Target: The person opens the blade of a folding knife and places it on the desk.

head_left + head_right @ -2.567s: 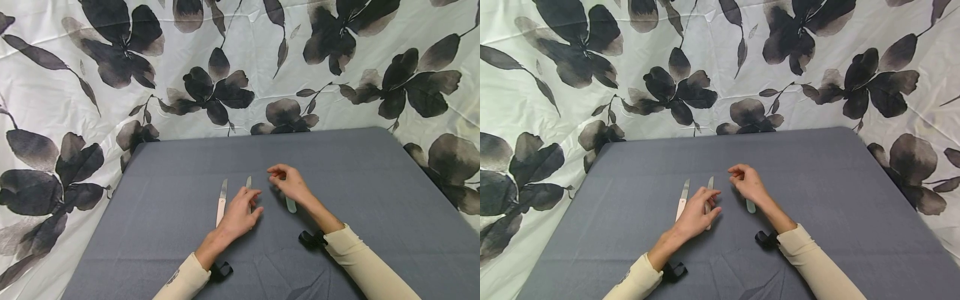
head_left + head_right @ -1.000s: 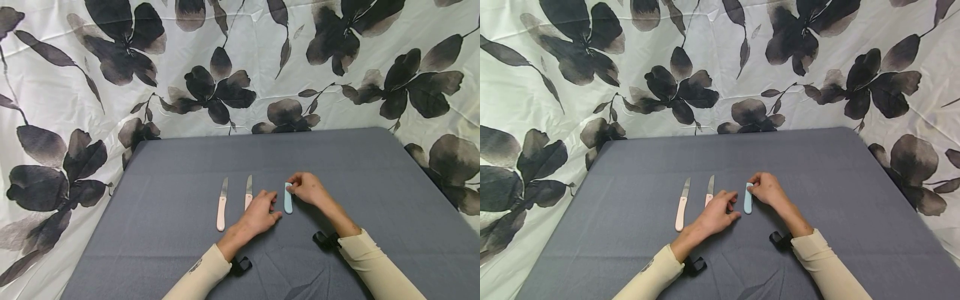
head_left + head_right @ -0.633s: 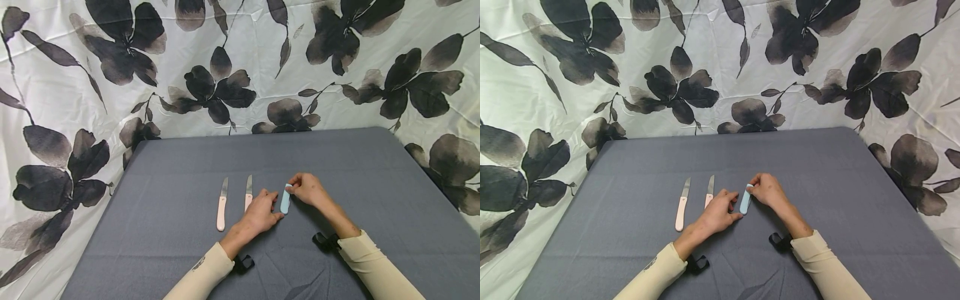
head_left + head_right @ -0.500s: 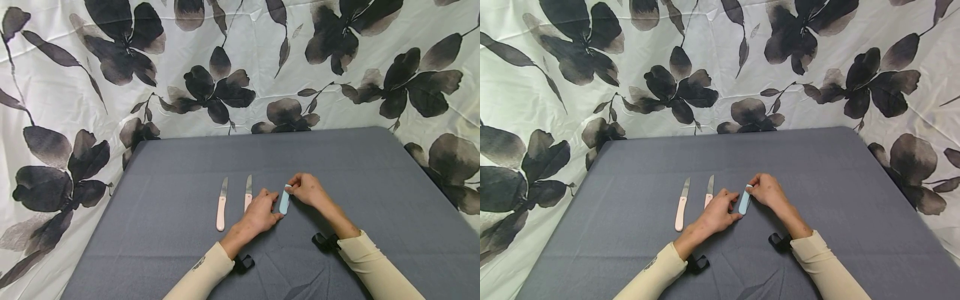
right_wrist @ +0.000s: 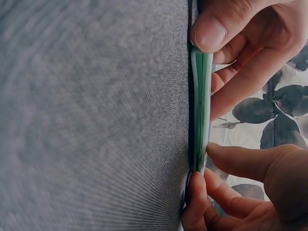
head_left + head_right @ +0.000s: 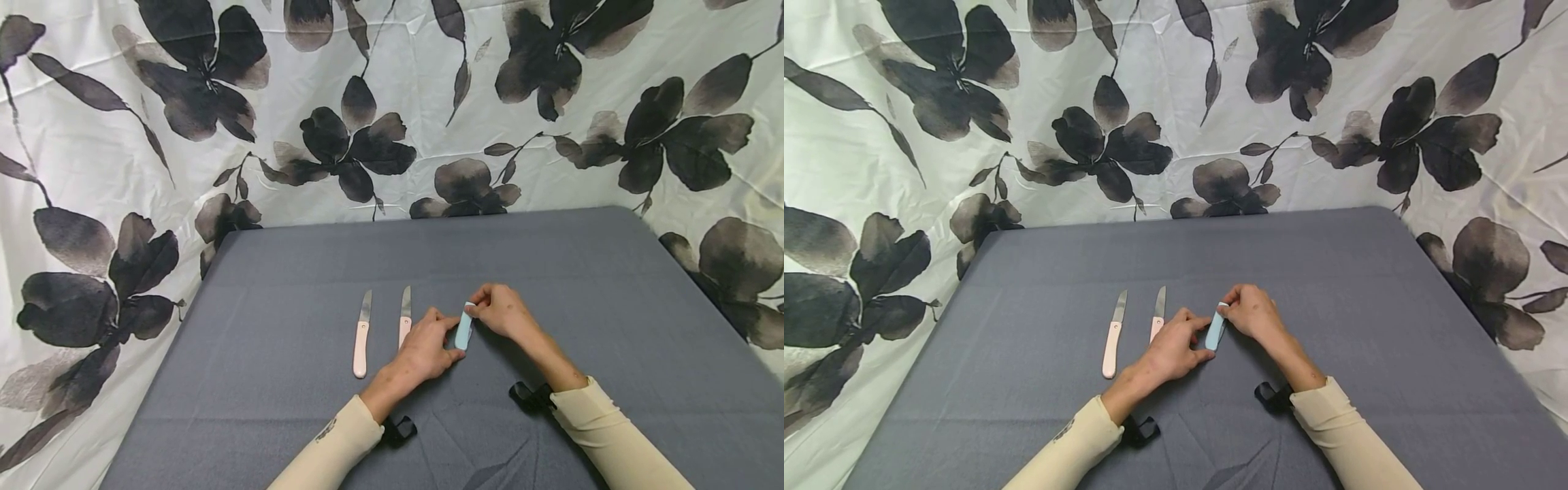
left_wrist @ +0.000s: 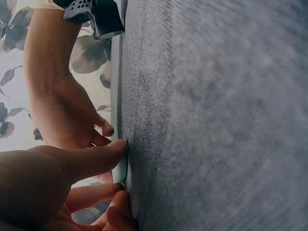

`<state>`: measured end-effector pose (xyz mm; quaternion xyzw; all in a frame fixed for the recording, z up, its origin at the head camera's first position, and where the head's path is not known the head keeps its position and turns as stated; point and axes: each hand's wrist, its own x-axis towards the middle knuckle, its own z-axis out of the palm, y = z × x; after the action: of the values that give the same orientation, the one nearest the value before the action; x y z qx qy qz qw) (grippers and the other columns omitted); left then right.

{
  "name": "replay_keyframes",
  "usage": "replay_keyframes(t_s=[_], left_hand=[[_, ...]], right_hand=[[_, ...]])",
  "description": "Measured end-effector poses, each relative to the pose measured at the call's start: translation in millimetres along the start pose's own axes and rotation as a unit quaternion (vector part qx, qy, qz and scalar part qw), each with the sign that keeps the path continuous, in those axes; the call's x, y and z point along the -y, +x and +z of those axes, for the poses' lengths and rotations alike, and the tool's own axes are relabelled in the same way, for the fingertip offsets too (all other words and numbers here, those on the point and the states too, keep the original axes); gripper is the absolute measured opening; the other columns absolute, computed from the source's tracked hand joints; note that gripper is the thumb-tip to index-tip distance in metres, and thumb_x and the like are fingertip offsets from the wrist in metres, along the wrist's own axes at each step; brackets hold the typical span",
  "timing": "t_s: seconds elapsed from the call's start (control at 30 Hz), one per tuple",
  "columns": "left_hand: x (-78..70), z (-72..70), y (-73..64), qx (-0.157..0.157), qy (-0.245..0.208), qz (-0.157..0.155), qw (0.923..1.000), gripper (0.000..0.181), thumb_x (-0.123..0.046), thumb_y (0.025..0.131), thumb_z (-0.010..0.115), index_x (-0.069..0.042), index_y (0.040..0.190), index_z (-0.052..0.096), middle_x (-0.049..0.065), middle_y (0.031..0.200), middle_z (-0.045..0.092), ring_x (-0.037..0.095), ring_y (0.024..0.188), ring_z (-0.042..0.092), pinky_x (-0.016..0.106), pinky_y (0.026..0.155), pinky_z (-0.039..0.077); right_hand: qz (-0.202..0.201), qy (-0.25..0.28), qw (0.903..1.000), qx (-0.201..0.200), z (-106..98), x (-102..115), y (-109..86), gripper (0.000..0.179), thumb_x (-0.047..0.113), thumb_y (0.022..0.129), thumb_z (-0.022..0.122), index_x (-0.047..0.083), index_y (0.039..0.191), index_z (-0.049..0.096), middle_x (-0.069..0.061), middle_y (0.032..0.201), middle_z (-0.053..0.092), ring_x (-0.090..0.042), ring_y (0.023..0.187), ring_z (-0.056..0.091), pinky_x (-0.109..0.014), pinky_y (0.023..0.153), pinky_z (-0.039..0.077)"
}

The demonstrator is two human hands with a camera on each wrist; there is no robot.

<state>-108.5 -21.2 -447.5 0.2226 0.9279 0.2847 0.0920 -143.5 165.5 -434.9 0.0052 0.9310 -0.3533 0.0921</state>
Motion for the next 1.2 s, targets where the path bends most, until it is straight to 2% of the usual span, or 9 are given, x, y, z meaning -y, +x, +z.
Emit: replay_keyframes(t_s=[0.23, 0.4, 0.5, 0.63, 0.8, 0.97, 1.2], left_hand=[[2.2, -4.0, 1.6, -0.005, -0.021, 0.004, 0.9998, 0.06, -0.021, 0.092, 0.081, -0.011, 0.147, 0.06, 0.006, 0.109, 0.058, 0.01, 0.082, 0.057, 0.019, 0.067, 0.045], [5.5, -7.2, 3.7, -0.019, -0.071, 0.017, 0.9971, 0.06, -0.013, 0.092, 0.079, -0.01, 0.149, 0.058, 0.008, 0.112, 0.062, 0.011, 0.086, 0.062, 0.018, 0.073, 0.047], [7.1, -8.8, 5.9, -0.031, -0.101, 0.025, 0.9941, 0.061, -0.008, 0.092, 0.079, -0.01, 0.148, 0.057, 0.009, 0.113, 0.064, 0.011, 0.087, 0.064, 0.017, 0.074, 0.048], [7.4, -11.4, 7.7, -0.045, -0.127, 0.032, 0.9904, 0.061, -0.007, 0.092, 0.079, -0.008, 0.148, 0.056, 0.01, 0.116, 0.067, 0.011, 0.087, 0.066, 0.018, 0.076, 0.049], [8.6, -12.8, 7.5, -0.051, -0.153, 0.034, 0.9864, 0.062, -0.006, 0.092, 0.078, -0.006, 0.149, 0.054, 0.012, 0.117, 0.07, 0.013, 0.086, 0.067, 0.019, 0.074, 0.05], [9.5, -13.1, 8.3, -0.054, -0.174, 0.033, 0.9827, 0.061, -0.005, 0.092, 0.078, -0.007, 0.149, 0.054, 0.013, 0.118, 0.071, 0.011, 0.085, 0.067, 0.018, 0.071, 0.049], [10.5, -15.1, 8.0, -0.063, -0.202, 0.039, 0.9767, 0.061, -0.003, 0.089, 0.079, -0.005, 0.146, 0.055, 0.013, 0.114, 0.074, 0.01, 0.081, 0.067, 0.018, 0.066, 0.049]], right_hand=[[-0.02, 0.022, 0.9994, -0.016, -0.4, -2.0, 1.6, 0.028, 0.024, 0.103, 0.064, 0.002, 0.118, 0.071, -0.016, 0.102, 0.07, -0.024, 0.085, 0.062, -0.031, 0.07, 0.046], [-0.049, 0.063, 0.9954, -0.053, -0.9, -4.8, 0.8, 0.024, 0.019, 0.104, 0.063, 0.004, 0.121, 0.071, -0.019, 0.107, 0.071, -0.026, 0.086, 0.064, -0.032, 0.066, 0.048], [-0.06, 0.099, 0.9916, -0.058, -2.6, -3.8, -1.0, 0.024, 0.015, 0.104, 0.062, 0.005, 0.126, 0.069, -0.021, 0.106, 0.071, -0.026, 0.082, 0.066, -0.033, 0.061, 0.05], [-0.065, 0.172, 0.9822, -0.037, -3.7, 0.2, -4.0, 0.034, 0.008, 0.103, 0.062, 0.002, 0.137, 0.062, -0.024, 0.101, 0.07, -0.021, 0.075, 0.069, -0.032, 0.062, 0.058], [-0.071, 0.258, 0.9635, 0.002, -1.0, 2.3, -6.2, 0.048, -0.003, 0.1, 0.06, -0.002, 0.147, 0.051, -0.024, 0.099, 0.066, -0.015, 0.076, 0.07, -0.033, 0.07, 0.063], [-0.065, 0.304, 0.9501, 0.022, 2.3, 2.1, -6.6, 0.058, -0.008, 0.096, 0.06, -0.002, 0.152, 0.045, -0.02, 0.1, 0.062, -0.014, 0.077, 0.07, -0.033, 0.073, 0.064], [-0.062, 0.334, 0.9396, 0.041, 3.6, 1.9, -7.9, 0.064, -0.007, 0.096, 0.061, 0.001, 0.156, 0.039, -0.016, 0.101, 0.059, -0.014, 0.079, 0.069, -0.032, 0.074, 0.063]])
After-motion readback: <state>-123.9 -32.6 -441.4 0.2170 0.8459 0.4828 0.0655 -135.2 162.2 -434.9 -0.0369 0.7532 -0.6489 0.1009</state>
